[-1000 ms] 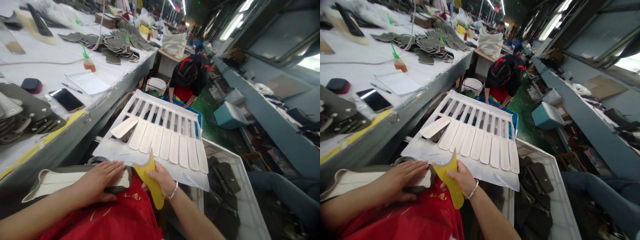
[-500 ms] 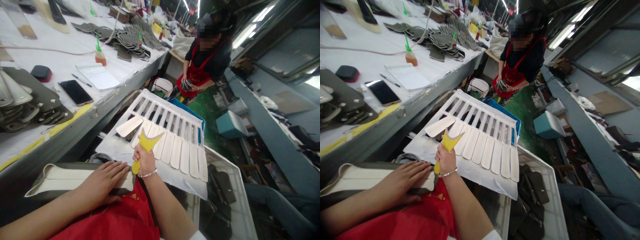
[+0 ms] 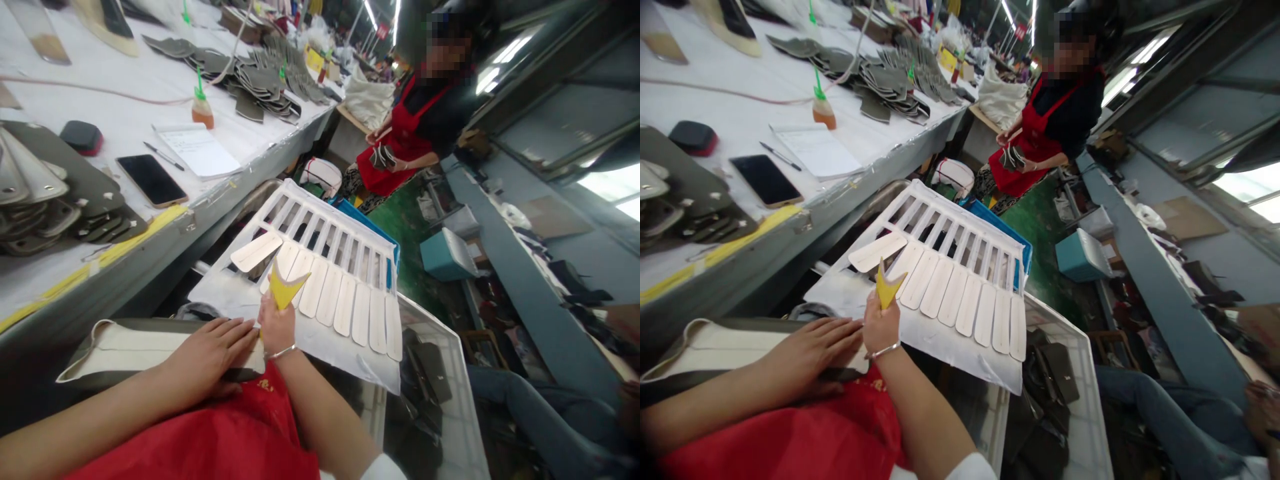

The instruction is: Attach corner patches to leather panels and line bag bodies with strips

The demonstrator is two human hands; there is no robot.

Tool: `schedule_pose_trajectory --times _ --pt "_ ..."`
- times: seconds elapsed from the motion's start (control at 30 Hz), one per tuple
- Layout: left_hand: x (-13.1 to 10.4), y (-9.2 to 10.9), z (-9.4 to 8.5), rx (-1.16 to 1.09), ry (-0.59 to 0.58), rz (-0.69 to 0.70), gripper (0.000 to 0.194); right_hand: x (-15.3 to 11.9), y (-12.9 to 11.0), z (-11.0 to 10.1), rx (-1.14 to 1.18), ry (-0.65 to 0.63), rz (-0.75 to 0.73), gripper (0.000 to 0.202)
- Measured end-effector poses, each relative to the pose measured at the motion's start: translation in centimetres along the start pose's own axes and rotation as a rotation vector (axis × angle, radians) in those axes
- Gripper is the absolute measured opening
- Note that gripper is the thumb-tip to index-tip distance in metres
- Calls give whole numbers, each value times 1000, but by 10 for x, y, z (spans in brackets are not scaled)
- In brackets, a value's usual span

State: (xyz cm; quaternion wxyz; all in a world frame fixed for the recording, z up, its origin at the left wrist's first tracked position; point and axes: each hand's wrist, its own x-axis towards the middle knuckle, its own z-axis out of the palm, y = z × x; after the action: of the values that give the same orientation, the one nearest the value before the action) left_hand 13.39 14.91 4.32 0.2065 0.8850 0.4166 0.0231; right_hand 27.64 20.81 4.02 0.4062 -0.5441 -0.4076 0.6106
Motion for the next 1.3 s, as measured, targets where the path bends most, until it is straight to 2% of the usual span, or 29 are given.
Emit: schedule_pose_trajectory --times 0.07,0.13,0.23,0.33,0.4,0.47,0.6,0.73,0.87,1.03,1.3 --pt "-3 0 0 6 -12 -13 87 -3 -13 -17 106 40 48 33" --pt "-6 0 1 15 -3 -45 89 -17 -26 -44 150 -20 110 42" --pt "-6 3 3 30 9 -97 90 -51 -34 -88 23 -279 315 49" --pt "-1 8 5 29 32 -96 88 -81 -24 -112 -127 -597 586 44" --pt "1 11 6 21 63 -79 83 -89 -11 -113 -136 -717 672 39" --pt "1 11 6 24 82 -67 80 -88 2 -108 -122 -775 706 39" --pt "-1 10 7 52 71 -60 90 -79 21 -98 -88 -785 739 40" --pt "-1 10 8 67 64 -53 94 -77 31 -98 -60 -762 783 43" --pt "0 12 5 85 66 -42 91 -79 33 -100 -89 -746 767 45" --pt "0 15 3 110 103 -35 69 -77 25 -98 -139 -737 793 49" --pt "-3 14 13 187 146 -18 65 -77 21 -89 -218 -712 793 57"
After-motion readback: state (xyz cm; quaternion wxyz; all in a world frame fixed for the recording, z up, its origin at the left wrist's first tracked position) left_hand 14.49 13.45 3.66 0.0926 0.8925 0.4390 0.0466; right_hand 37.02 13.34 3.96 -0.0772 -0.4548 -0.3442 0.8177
